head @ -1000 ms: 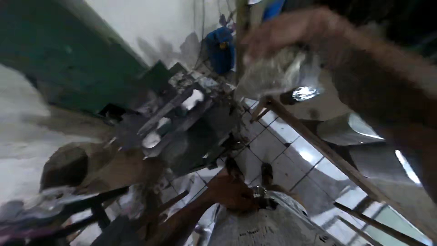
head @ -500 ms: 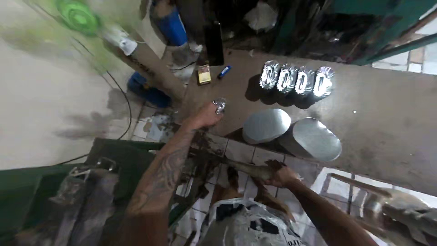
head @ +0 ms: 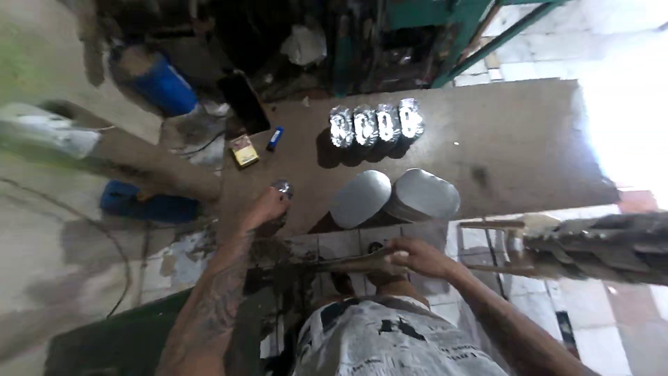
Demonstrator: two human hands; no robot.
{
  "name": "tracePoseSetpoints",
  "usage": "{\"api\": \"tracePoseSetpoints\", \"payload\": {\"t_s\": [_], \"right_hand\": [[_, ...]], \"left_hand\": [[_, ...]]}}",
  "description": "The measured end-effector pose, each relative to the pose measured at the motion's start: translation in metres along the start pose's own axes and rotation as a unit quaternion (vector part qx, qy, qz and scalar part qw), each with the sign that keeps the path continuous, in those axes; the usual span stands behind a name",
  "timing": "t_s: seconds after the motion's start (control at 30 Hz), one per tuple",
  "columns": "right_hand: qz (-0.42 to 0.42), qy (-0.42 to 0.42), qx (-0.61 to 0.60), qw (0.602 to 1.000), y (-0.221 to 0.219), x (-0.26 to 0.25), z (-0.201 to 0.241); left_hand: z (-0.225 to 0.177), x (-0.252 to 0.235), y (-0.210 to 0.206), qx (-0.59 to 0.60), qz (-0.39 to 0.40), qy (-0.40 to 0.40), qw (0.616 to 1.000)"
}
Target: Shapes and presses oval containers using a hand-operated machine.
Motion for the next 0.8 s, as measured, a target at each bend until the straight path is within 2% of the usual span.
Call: {"api": "tracePoseSetpoints", "payload": {"t_s": [0.03, 0.07, 0.1, 0.13, 0.17, 0.23, 0.3, 0.37, 0.43, 0.5, 0.57, 0.67, 0.73, 0.8], "right_hand": [[-0.110, 0.092, 0.019, 0.989, 0.012, 0.013, 0.013], [-0.225, 0.182, 0.084, 0.954, 0.024, 0.017, 0.014], [-0.295, 0.236, 0.168, 0.911, 0.040, 0.013, 0.013], [-0.304, 0.253, 0.244, 0.886, 0.058, 0.003, 0.010], [-0.276, 0.252, 0.308, 0.875, 0.072, -0.012, 0.003], [-0.192, 0.247, 0.355, 0.881, 0.081, -0.037, -0.017], [-0.171, 0.287, 0.300, 0.894, 0.083, -0.039, -0.029], [-0.142, 0.290, 0.213, 0.922, 0.094, -0.036, -0.028], [-0.113, 0.289, 0.156, 0.938, 0.097, -0.035, -0.029], [-0.095, 0.277, 0.137, 0.946, 0.104, -0.037, -0.028], [-0.086, 0.286, 0.120, 0.947, 0.107, -0.038, -0.030], [-0.088, 0.286, 0.111, 0.948, 0.107, -0.035, -0.031], [-0.108, 0.285, 0.102, 0.947, 0.105, -0.036, -0.031], [-0.143, 0.290, 0.104, 0.941, 0.097, -0.034, -0.034]], "left_hand": [[-0.002, 0.003, 0.000, -0.008, 0.006, -0.001, 1.000], [-0.004, 0.005, 0.000, -0.016, 0.005, -0.005, 1.000], [-0.004, 0.005, -0.001, -0.016, -0.002, -0.005, 1.000], [-0.007, 0.006, 0.000, -0.004, -0.019, -0.007, 1.000], [-0.015, 0.011, 0.003, 0.018, -0.045, -0.006, 0.999], [-0.050, 0.038, 0.015, 0.063, -0.120, -0.002, 0.991], [-0.108, 0.074, 0.018, 0.103, -0.160, -0.035, 0.981], [-0.177, 0.095, 0.007, 0.087, -0.173, -0.088, 0.977], [-0.222, 0.088, -0.015, 0.020, -0.092, -0.112, 0.989], [-0.230, 0.059, -0.025, -0.030, -0.001, -0.118, 0.993], [-0.218, 0.037, -0.018, 0.029, 0.092, -0.160, 0.982], [-0.205, 0.025, 0.000, 0.147, 0.245, -0.233, 0.929], [-0.201, 0.018, 0.006, 0.175, 0.289, -0.236, 0.911], [-0.200, 0.018, 0.007, 0.179, 0.303, -0.222, 0.909]]}}
Point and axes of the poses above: each hand's wrist, its own x-axis away from the middle knuckle, its own y-axis out of the back of the hand, z = x × y, the point moved 2 cm from there along -x, towards the middle knuckle
